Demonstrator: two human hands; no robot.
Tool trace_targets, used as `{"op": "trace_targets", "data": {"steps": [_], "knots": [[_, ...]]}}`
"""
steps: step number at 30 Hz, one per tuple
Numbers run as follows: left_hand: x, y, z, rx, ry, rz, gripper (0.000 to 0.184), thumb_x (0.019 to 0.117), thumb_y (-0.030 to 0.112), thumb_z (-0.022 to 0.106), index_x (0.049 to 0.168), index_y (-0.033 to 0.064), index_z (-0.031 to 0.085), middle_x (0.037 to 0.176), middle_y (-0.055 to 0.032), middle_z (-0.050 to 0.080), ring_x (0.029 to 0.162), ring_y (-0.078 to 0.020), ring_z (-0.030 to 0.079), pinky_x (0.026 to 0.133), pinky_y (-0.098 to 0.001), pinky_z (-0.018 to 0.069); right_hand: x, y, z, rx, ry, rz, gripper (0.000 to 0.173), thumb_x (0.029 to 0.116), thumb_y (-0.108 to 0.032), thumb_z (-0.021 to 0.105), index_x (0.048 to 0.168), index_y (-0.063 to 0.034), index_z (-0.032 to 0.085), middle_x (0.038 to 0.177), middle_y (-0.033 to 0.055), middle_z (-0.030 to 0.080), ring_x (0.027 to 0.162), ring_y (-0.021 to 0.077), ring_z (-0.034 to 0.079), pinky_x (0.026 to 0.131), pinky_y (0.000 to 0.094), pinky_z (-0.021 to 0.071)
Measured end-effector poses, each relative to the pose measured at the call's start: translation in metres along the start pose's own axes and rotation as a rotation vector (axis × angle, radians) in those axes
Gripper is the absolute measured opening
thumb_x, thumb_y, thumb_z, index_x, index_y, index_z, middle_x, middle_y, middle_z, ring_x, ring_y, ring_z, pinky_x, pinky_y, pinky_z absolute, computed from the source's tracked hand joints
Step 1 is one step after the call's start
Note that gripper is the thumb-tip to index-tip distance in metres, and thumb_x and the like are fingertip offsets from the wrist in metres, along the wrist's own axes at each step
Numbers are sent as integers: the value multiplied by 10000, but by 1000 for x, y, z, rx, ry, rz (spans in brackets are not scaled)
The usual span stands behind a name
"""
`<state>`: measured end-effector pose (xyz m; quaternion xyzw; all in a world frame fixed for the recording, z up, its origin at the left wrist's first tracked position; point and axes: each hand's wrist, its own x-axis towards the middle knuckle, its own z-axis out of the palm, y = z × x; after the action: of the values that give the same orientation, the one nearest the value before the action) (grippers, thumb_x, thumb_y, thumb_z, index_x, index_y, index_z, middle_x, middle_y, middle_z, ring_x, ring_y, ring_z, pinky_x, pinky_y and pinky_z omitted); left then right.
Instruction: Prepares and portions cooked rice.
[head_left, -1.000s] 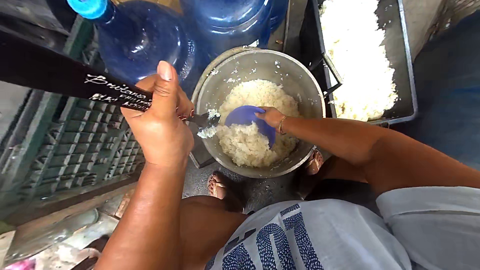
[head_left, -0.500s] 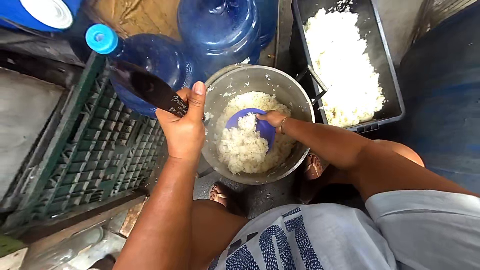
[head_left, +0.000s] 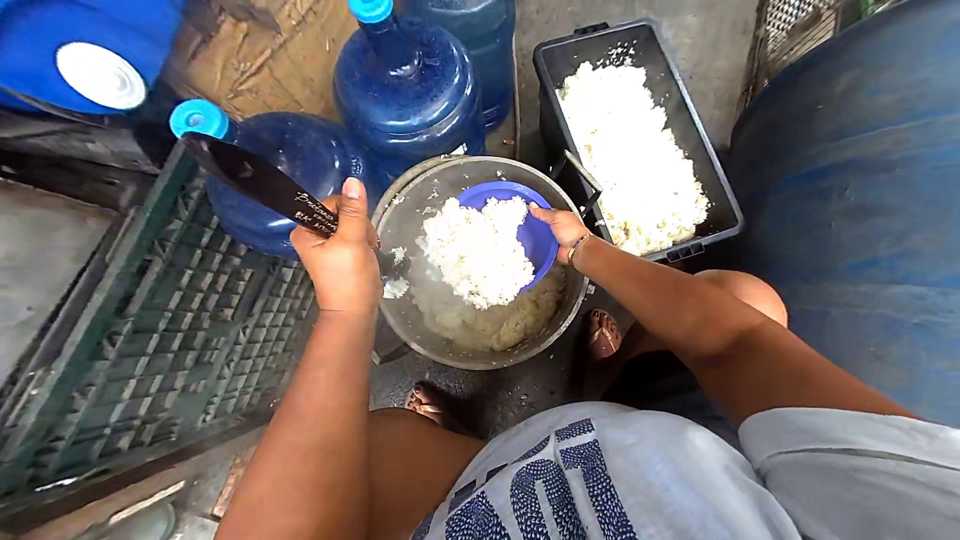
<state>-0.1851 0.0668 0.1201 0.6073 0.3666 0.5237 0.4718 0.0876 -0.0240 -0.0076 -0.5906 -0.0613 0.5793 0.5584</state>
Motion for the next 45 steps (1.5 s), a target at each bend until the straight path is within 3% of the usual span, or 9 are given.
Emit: {"op": "trace_targets", "data": {"steps": [3,8,14,23,35,40,45], "knots": [[1,-3,5,-34,14,-3,357,1047,252,588,706,239,484,537,116,452,479,-54,460,529,-245,438,-15,4,2,80,39,17,429,1040,-374,601,1368,-98,585,1157,141,716,1026,262,718,872,477,611],[2,-2,16,-101,36,-36,358,1040,257,599,713,248,451,530,122,397,461,-51,414,499,-240,407,-31,21,8,151,93,53,444,1034,-395,605,1363,-97,591,1198,141,705,1080,267,702,907,496,597],[1,-3,18,-94,39,-40,347,1033,245,614,713,239,479,531,115,423,465,-53,435,502,-238,421,-28,41,8,224,131,104,464,1028,-414,610,1366,-97,589,1208,148,697,1090,279,695,907,504,591],[3,-5,10,-67,65,-51,332,1035,257,613,724,237,499,539,117,441,472,-53,453,513,-238,441,-31,27,15,286,110,74,426,1028,-381,616,1339,-91,600,1175,136,708,1063,259,703,894,482,598],[3,-11,14,-25,19,-91,334,1031,332,610,725,288,484,556,149,455,490,-28,466,522,-218,439,-64,-40,1,511,124,-56,389,1041,-386,573,1320,-115,573,1103,121,699,983,246,704,823,468,605],[3,-14,16,-45,-7,-102,328,1030,318,608,730,303,475,567,157,428,487,-23,432,512,-211,417,-86,-92,-35,603,181,-231,362,1075,-378,493,1327,-125,545,1134,108,681,1039,242,684,877,492,590],[-3,-15,12,-36,-8,-124,325,1029,332,623,729,289,504,559,133,447,466,-46,447,494,-219,438,-96,-147,-106,599,324,-416,438,1088,-405,443,1454,-166,465,1322,126,641,1201,302,647,958,584,563]]}}
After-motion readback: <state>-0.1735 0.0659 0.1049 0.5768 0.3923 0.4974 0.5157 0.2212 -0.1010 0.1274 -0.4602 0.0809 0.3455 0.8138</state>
